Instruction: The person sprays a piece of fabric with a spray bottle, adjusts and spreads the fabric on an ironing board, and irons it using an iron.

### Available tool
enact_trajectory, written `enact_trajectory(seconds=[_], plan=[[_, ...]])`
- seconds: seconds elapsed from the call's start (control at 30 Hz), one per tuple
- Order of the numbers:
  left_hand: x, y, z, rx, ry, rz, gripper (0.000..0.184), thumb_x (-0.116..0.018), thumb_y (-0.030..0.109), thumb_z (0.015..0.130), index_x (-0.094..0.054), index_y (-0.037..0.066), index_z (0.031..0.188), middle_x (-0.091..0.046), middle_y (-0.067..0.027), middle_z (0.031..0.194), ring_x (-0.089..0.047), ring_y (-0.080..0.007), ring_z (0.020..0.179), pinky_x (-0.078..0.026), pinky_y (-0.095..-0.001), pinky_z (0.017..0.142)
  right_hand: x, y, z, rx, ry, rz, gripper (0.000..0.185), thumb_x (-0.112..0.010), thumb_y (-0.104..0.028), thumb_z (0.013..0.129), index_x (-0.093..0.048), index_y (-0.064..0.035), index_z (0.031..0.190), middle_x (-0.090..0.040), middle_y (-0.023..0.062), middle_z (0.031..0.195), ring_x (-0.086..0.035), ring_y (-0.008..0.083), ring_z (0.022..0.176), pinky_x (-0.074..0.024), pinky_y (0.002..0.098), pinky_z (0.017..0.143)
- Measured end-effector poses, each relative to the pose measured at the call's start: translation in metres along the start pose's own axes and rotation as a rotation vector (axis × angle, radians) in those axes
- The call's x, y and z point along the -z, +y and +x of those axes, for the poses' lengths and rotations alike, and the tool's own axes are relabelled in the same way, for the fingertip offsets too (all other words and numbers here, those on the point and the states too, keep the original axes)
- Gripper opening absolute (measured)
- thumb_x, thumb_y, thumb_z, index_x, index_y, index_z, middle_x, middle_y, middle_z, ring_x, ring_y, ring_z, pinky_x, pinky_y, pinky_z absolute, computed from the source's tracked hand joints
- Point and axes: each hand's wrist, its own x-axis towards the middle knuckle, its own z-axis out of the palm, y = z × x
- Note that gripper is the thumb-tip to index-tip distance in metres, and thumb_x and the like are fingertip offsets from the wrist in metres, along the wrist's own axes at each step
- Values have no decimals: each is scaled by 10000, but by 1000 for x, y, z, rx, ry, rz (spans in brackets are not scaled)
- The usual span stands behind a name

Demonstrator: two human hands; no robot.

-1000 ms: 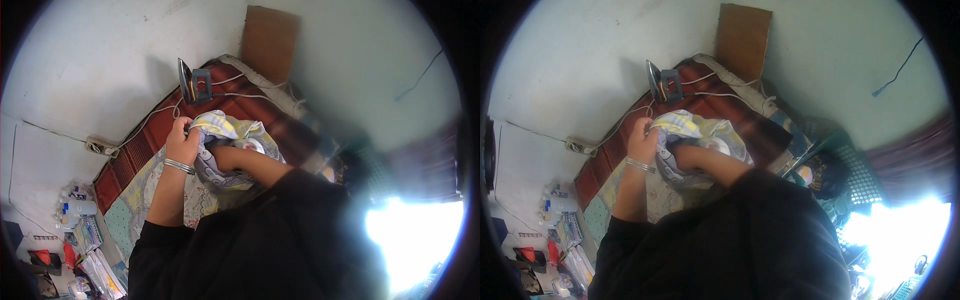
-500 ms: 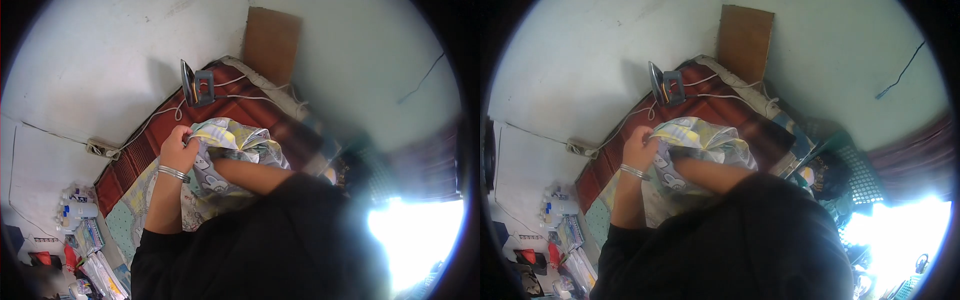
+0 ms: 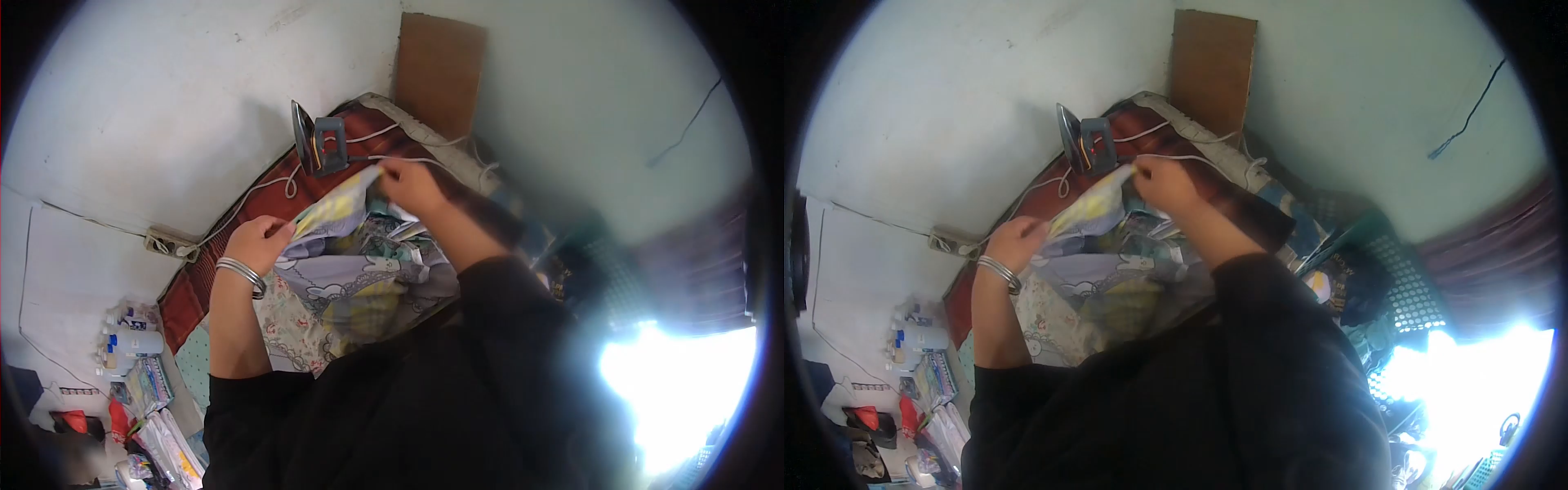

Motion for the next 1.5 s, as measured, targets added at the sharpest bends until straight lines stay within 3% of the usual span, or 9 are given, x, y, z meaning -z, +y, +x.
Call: enact_trajectory(seconds=[0.1,0.27,0.37,0.43,0.53,0.8,1.13,1.23,1.5], plan=[[12,-5,5,-88,-189,189,290,-617,300,829,-655,30,925,-650,-154,758,-624,-280,696,-478,-353,678,22,-23,14,34,140,38,199,-601,-192,784,-657,-81,939,-649,165,932,-626,327,864,-493,383,738],[6,1,16,-128,305,91,214,-565,234,861,-612,31,910,-627,-177,763,-617,-300,697,-473,-374,658,10,-26,-3,40,334,-106,297,-651,-293,777,-649,-87,991,-645,158,909,-628,310,840,-491,389,750],[-3,3,20,-138,437,40,213,-510,229,914,-603,40,944,-649,-136,820,-621,-257,696,-474,-359,654,-8,-16,-35,-106,93,-195,385,-666,-376,757,-645,-83,1007,-651,163,941,-630,308,892,-486,397,788],[-7,12,21,329,235,-872,223,-480,212,942,-610,31,953,-648,-68,882,-612,-180,733,-476,-310,676,-24,-10,-52,-57,59,-265,378,-685,-379,741,-648,-55,933,-654,172,894,-637,321,855,-495,406,764],[-29,-31,42,168,168,-1173,229,-465,198,959,-601,16,989,-623,-29,936,-587,-118,785,-474,-261,709,-30,-13,-43,-43,-132,-372,406,-700,-403,722,-651,-32,881,-656,185,855,-641,340,832,-502,428,747],[-15,24,21,187,145,-918,176,-538,150,926,-561,14,1035,-619,-32,922,-575,-100,812,-462,-232,713,-68,-56,-26,13,-197,281,270,-547,-235,827,-629,-60,1016,-641,202,998,-605,362,963,-477,428,823],[-20,3,10,-163,223,-711,124,-579,165,902,-521,64,944,-495,22,849,-436,-69,771,-387,-219,700,-63,-47,-14,26,-390,-625,412,-612,-234,775,-554,-47,1137,-641,201,975,-618,325,980,-502,456,781],[-21,0,11,-184,230,-483,130,-578,165,904,-516,63,954,-492,26,849,-440,-66,787,-390,-217,705,-81,-30,-34,131,20,-553,450,-655,-295,736,-569,-77,1120,-633,206,884,-620,334,960,-503,462,788],[-29,-3,23,-198,326,-582,143,-602,125,895,-481,50,911,-442,33,779,-387,-51,690,-356,-204,601,-55,-15,0,-159,-223,-272,445,-678,-279,713,-561,-59,1082,-636,191,1015,-605,345,961,-485,416,828]])
